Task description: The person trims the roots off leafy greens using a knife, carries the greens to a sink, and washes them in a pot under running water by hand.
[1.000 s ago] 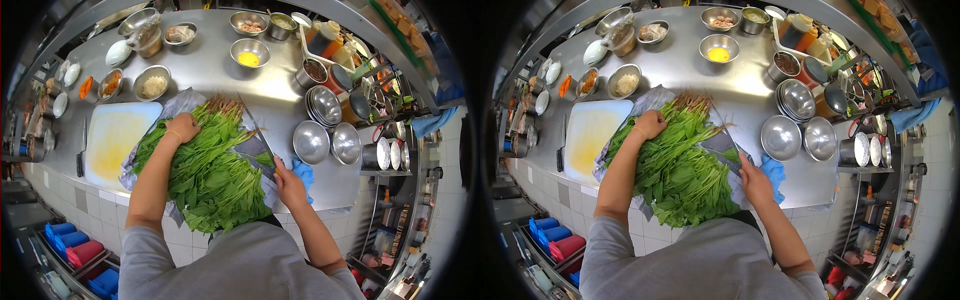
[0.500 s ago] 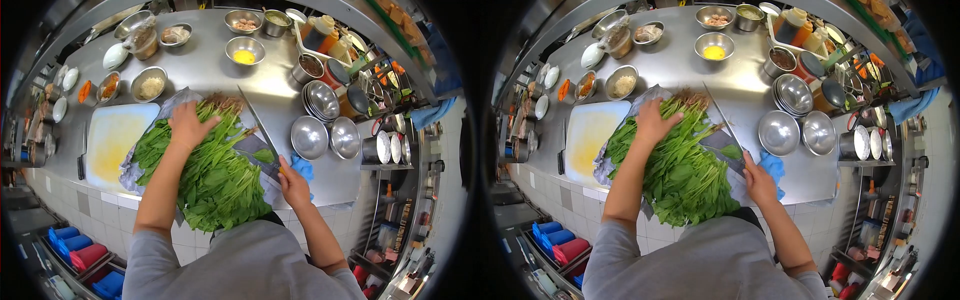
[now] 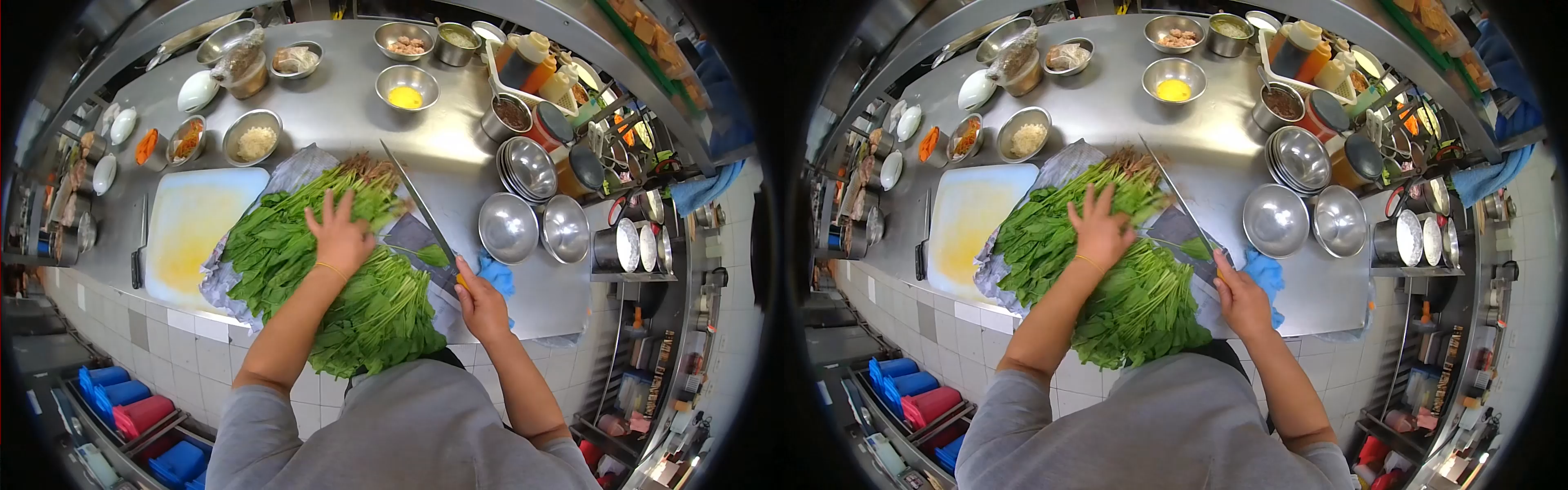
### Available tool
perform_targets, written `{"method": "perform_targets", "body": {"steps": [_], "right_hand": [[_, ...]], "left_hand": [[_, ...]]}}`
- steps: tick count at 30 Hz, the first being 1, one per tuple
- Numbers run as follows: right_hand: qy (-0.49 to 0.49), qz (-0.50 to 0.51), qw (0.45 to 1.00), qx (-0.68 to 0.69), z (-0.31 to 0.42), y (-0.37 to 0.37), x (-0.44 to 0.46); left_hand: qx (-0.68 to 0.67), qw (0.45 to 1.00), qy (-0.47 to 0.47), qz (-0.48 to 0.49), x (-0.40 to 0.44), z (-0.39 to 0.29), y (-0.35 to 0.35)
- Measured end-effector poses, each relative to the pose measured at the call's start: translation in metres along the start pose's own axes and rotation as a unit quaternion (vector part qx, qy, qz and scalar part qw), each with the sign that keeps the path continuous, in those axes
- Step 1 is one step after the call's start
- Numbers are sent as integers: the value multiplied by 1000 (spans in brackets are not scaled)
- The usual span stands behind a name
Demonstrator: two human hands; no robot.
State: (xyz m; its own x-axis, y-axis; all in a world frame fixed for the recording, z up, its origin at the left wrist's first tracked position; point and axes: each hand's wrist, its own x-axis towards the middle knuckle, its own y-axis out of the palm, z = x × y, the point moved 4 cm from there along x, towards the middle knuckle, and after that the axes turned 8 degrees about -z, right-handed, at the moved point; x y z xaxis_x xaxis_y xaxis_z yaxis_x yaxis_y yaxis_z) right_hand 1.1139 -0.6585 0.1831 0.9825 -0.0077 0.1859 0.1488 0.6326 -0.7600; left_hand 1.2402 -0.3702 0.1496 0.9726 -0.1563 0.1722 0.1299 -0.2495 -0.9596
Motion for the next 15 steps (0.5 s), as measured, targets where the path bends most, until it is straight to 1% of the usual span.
{"method": "perform_targets", "body": {"steps": [1,2,4,5,7,8,9,10,11,12,13,14,15], "right_hand": [[-9,-6,1000,8,1,-2,-1],[-6,-6,1000,6,0,-5,-1],[-31,17,999,-14,2,-8,3],[-30,17,999,-14,3,-9,6],[-44,51,997,-26,6,-8,10],[-44,51,997,-26,8,-9,12],[-52,71,995,-46,11,-8,14],[-60,91,992,-67,15,-6,16],[-61,90,992,-67,20,-8,18],[-57,111,989,-77,25,-8,20],[-54,132,986,-88,28,-6,21],[-56,132,986,-88,32,-5,24],[-54,151,982,-97,34,-2,25]], "left_hand": [[-16,998,-27,-50,2,10,-3],[-18,998,-25,-48,5,17,-1],[-59,986,-127,-89,14,41,-5],[-60,986,-126,-89,19,50,-4],[-157,972,-154,-85,29,66,-2],[-234,958,-161,-33,33,72,-2],[-233,958,-161,-34,31,74,3],[-182,971,-138,-68,29,73,6],[-130,980,-115,-101,26,73,8],[-130,980,-115,-102,23,68,6],[-80,984,-144,-65,21,61,3],[-30,984,-172,-28,19,56,-1],[-30,984,-174,-29,19,52,-9]]}}
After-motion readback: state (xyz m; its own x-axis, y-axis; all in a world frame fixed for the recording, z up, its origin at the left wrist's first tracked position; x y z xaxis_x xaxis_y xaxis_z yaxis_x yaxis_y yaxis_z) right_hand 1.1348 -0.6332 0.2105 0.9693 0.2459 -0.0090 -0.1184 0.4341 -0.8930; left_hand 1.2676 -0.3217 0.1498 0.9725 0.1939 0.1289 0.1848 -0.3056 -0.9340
